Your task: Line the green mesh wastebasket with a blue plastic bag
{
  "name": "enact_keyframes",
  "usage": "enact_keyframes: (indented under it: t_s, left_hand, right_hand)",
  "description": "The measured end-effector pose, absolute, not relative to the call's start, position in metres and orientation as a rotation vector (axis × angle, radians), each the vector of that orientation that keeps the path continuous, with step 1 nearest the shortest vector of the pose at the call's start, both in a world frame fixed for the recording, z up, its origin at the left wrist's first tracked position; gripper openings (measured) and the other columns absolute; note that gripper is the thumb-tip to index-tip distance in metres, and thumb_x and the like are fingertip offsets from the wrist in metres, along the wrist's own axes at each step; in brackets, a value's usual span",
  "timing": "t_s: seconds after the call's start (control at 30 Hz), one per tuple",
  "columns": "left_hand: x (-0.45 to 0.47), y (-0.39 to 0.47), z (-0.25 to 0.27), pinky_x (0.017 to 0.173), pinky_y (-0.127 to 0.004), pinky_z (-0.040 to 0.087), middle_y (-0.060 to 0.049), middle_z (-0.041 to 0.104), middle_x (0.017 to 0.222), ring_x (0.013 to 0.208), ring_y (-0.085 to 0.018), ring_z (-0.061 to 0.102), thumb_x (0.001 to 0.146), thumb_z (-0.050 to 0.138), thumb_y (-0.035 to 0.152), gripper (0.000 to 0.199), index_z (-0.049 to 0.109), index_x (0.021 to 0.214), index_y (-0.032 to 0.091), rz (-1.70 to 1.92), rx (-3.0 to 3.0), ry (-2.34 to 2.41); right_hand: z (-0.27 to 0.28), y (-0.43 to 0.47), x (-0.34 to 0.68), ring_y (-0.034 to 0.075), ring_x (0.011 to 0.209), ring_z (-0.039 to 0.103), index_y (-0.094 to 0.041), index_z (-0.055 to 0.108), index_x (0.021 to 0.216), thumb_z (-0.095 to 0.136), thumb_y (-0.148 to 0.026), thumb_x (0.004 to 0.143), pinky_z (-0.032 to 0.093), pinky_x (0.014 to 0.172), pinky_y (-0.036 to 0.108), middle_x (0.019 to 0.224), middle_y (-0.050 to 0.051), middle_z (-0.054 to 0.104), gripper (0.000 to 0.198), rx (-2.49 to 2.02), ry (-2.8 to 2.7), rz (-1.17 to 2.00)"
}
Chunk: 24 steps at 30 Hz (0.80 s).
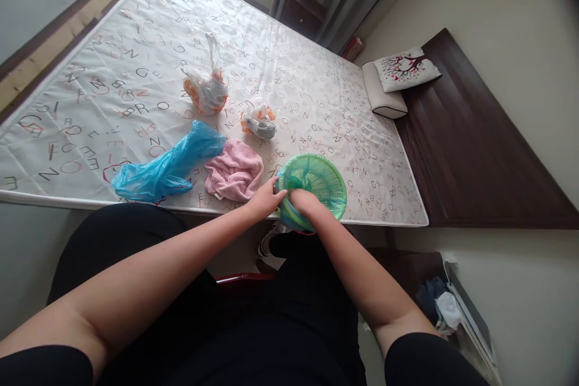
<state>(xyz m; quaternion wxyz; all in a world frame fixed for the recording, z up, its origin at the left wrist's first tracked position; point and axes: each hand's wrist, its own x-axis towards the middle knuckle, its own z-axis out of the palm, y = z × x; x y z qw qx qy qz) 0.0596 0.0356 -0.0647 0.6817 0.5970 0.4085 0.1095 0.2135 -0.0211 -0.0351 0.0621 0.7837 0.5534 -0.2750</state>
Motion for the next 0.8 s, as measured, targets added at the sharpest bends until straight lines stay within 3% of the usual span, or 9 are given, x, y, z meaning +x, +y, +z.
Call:
enact_keyframes:
  t_s: [0.07, 0.17, 0.3, 0.43, 0.53, 0.63, 0.7, 0.8]
  left_hand:
    - [0.060, 0.036, -0.065, 0.069, -0.030, 0.060, -0.001, 0.066, 0.087, 0.074, -0.018, 0.069, 0.098, 0.067, 0.034, 0.068, 0.042, 0.158, 0.016, 0.241, 1.314, 0.902]
    - [0.059, 0.038, -0.067, 0.072, -0.031, 0.060, 0.000, 0.064, 0.085, 0.076, -0.017, 0.068, 0.097, 0.068, 0.032, 0.067, 0.043, 0.157, 0.014, 0.271, 1.315, 0.887]
    - [0.058, 0.039, -0.068, 0.077, -0.034, 0.061, -0.001, 0.064, 0.088, 0.080, -0.018, 0.068, 0.095, 0.068, 0.028, 0.066, 0.045, 0.156, 0.015, 0.319, 1.363, 0.906]
    - [0.058, 0.036, -0.068, 0.086, -0.039, 0.061, -0.006, 0.070, 0.101, 0.096, -0.024, 0.072, 0.095, 0.067, 0.033, 0.071, 0.040, 0.159, 0.016, 0.281, 1.370, 0.908]
    - [0.059, 0.030, -0.067, 0.099, -0.042, 0.058, -0.012, 0.074, 0.115, 0.108, -0.027, 0.072, 0.094, 0.071, 0.035, 0.080, 0.035, 0.162, 0.015, 0.243, 1.373, 0.874]
    - [0.059, 0.026, -0.068, 0.109, -0.043, 0.053, -0.016, 0.073, 0.127, 0.114, -0.027, 0.072, 0.093, 0.072, 0.033, 0.084, 0.031, 0.164, 0.013, 0.231, 1.390, 0.858]
    - [0.058, 0.026, -0.070, 0.111, -0.042, 0.051, -0.018, 0.070, 0.134, 0.119, -0.027, 0.071, 0.094, 0.069, 0.029, 0.084, 0.028, 0.165, 0.012, 0.238, 1.412, 0.859]
    - [0.055, 0.028, -0.070, 0.113, -0.040, 0.050, -0.018, 0.066, 0.140, 0.126, -0.027, 0.067, 0.093, 0.065, 0.025, 0.079, 0.033, 0.164, 0.014, 0.309, 1.488, 0.883]
  right_hand:
    - [-0.023, -0.032, 0.217, 0.026, 0.094, 0.073, -0.017, 0.075, 0.099, 0.047, -0.037, 0.109, 0.052, 0.087, 0.035, 0.100, 0.013, 0.079, 0.035, 2.386, 1.633, -0.858]
    - [-0.003, -0.062, 0.217, 0.026, 0.106, 0.072, -0.019, 0.071, 0.115, 0.032, -0.042, 0.111, 0.052, 0.091, 0.034, 0.114, 0.012, 0.077, 0.045, 2.606, 1.724, -0.761]
    - [0.001, -0.107, 0.211, 0.029, 0.128, 0.065, -0.018, 0.062, 0.139, 0.055, -0.048, 0.103, 0.049, 0.110, 0.040, 0.139, 0.014, 0.068, 0.048, 2.619, 1.952, -0.626]
    - [-0.021, -0.131, 0.205, 0.033, 0.131, 0.062, -0.018, 0.056, 0.148, 0.065, -0.033, 0.096, 0.046, 0.114, 0.050, 0.145, 0.017, 0.065, 0.054, 2.531, 1.826, -0.460]
    - [-0.036, -0.138, 0.201, 0.035, 0.140, 0.054, -0.022, 0.055, 0.149, 0.059, -0.023, 0.096, 0.028, 0.124, 0.065, 0.148, 0.017, 0.062, 0.052, 2.574, 1.738, -0.237]
    - [-0.039, -0.146, 0.197, 0.039, 0.155, 0.037, -0.024, 0.051, 0.153, 0.060, -0.027, 0.097, 0.005, 0.126, 0.075, 0.158, 0.018, 0.054, 0.056, 2.584, 1.787, -0.076]
    - [-0.035, -0.154, 0.198, 0.039, 0.159, 0.030, -0.026, 0.048, 0.155, 0.061, -0.036, 0.098, 0.002, 0.125, 0.075, 0.164, 0.017, 0.048, 0.059, 2.542, 1.880, -0.068]
    - [-0.027, -0.164, 0.212, 0.037, 0.161, 0.027, -0.027, 0.050, 0.153, 0.054, -0.044, 0.102, 0.008, 0.128, 0.069, 0.167, 0.015, 0.043, 0.054, 2.627, 1.917, -0.045]
